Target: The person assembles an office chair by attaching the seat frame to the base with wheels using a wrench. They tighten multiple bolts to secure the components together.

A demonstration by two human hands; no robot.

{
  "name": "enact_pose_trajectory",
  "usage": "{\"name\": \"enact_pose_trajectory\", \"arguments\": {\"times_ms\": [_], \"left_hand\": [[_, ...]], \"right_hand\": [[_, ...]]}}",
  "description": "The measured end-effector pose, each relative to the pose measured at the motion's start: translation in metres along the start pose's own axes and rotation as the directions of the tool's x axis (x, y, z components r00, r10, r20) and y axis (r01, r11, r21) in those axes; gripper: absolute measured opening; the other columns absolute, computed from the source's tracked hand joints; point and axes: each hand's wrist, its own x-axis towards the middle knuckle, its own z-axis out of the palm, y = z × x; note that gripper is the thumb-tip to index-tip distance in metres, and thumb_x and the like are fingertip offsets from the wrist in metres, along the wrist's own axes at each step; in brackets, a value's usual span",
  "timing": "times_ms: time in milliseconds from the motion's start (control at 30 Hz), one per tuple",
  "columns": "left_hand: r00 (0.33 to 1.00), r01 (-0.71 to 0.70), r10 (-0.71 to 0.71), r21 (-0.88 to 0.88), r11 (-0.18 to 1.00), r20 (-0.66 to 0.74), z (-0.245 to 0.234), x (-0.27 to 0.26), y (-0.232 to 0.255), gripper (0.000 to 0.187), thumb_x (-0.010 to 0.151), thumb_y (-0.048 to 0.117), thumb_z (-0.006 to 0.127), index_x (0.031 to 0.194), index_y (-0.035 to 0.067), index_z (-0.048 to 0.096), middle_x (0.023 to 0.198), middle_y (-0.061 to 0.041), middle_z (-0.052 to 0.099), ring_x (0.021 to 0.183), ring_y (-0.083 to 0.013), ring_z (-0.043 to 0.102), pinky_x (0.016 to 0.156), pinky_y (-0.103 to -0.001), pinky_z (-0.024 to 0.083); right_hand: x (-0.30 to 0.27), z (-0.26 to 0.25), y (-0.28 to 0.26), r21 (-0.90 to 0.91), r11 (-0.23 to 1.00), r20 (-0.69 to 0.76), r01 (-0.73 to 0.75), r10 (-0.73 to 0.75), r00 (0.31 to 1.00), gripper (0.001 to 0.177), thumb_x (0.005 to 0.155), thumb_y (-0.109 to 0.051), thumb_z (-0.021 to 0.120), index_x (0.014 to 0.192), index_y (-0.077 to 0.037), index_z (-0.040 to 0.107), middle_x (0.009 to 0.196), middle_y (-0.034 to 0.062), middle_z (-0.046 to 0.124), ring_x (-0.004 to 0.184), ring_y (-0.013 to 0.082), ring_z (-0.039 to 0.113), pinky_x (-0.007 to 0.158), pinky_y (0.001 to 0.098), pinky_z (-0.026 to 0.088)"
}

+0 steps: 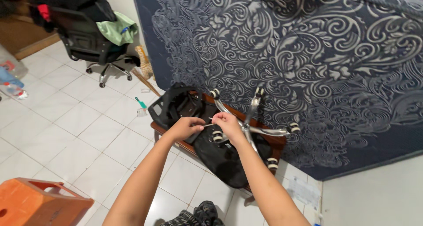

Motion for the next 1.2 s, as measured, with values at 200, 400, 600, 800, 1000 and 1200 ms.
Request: {"name": "enact_pose_trajectory", "arguments": {"times_ms": [200,400,600,800,1000,1200], "left_hand": [[0.999,0.02,-0.021,0.037,0.999,0.035,-0.087,0.014,-0.029,0.018,0.093,0.017,0.072,0.102,0.003,0.079,0.071,-0.004,0.072,0.062,-0.0107,0.063,0.06,-0.028,0.053],[0.989,0.091,-0.109,0.173,0.981,0.097,-0.18,0.057,-0.099,0.018,0.095,0.019,0.068,0.101,0.005,0.078,0.073,-0.004,0.076,0.064,-0.0118,0.072,0.064,-0.027,0.058],[0.956,0.236,-0.259,0.164,0.958,0.137,-0.222,0.112,-0.193,0.019,0.095,0.019,0.067,0.097,0.003,0.078,0.075,-0.008,0.077,0.066,-0.0138,0.073,0.065,-0.03,0.059],[0.927,0.363,-0.362,0.008,0.932,0.102,-0.206,0.178,-0.3,0.021,0.098,0.016,0.062,0.097,-0.001,0.074,0.075,-0.009,0.077,0.063,-0.0139,0.071,0.064,-0.031,0.059],[0.872,0.477,-0.475,0.01,0.879,0.117,-0.179,0.247,-0.387,0.022,0.099,0.019,0.062,0.1,0.0,0.072,0.073,-0.006,0.076,0.06,-0.0123,0.069,0.061,-0.03,0.054],[0.856,0.504,-0.486,-0.08,0.86,0.174,-0.172,0.302,-0.43,0.023,0.099,0.018,0.063,0.102,-0.003,0.071,0.072,-0.008,0.075,0.061,-0.013,0.067,0.062,-0.03,0.054]], "right_hand": [[0.079,0.072,0.006,-0.081,0.993,0.002,0.08,-0.081,0.997,0.014,0.09,-0.012,0.072,0.098,0.0,0.073,0.086,0.0019,0.074,0.077,0.0059,0.064,0.072,0.0212,0.05],[0.169,0.125,0.046,0.143,0.985,-0.13,-0.099,0.118,0.985,0.016,0.091,-0.014,0.071,0.101,-0.001,0.072,0.09,0.0058,0.076,0.076,0.0126,0.073,0.067,0.0258,0.056],[0.223,0.119,0.125,0.188,0.942,-0.328,-0.277,0.326,0.887,0.018,0.091,-0.015,0.069,0.106,-0.005,0.072,0.096,0.0046,0.076,0.08,0.0126,0.074,0.066,0.0236,0.053],[0.29,0.105,0.254,0.178,0.89,-0.326,-0.42,0.456,0.828,0.018,0.089,-0.014,0.071,0.106,-0.007,0.072,0.096,0.0022,0.077,0.077,0.0077,0.07,0.066,0.0221,0.052],[0.373,0.11,0.393,0.113,0.833,-0.334,-0.542,0.546,0.769,0.017,0.088,-0.01,0.074,0.105,-0.004,0.073,0.09,0.0044,0.076,0.074,0.0121,0.071,0.062,0.0259,0.05],[0.425,0.121,0.464,0.019,0.786,-0.392,-0.618,0.575,0.718,0.021,0.088,-0.008,0.074,0.107,0.0,0.073,0.091,0.0095,0.077,0.074,0.0178,0.074,0.07,0.0303,0.058]]}}
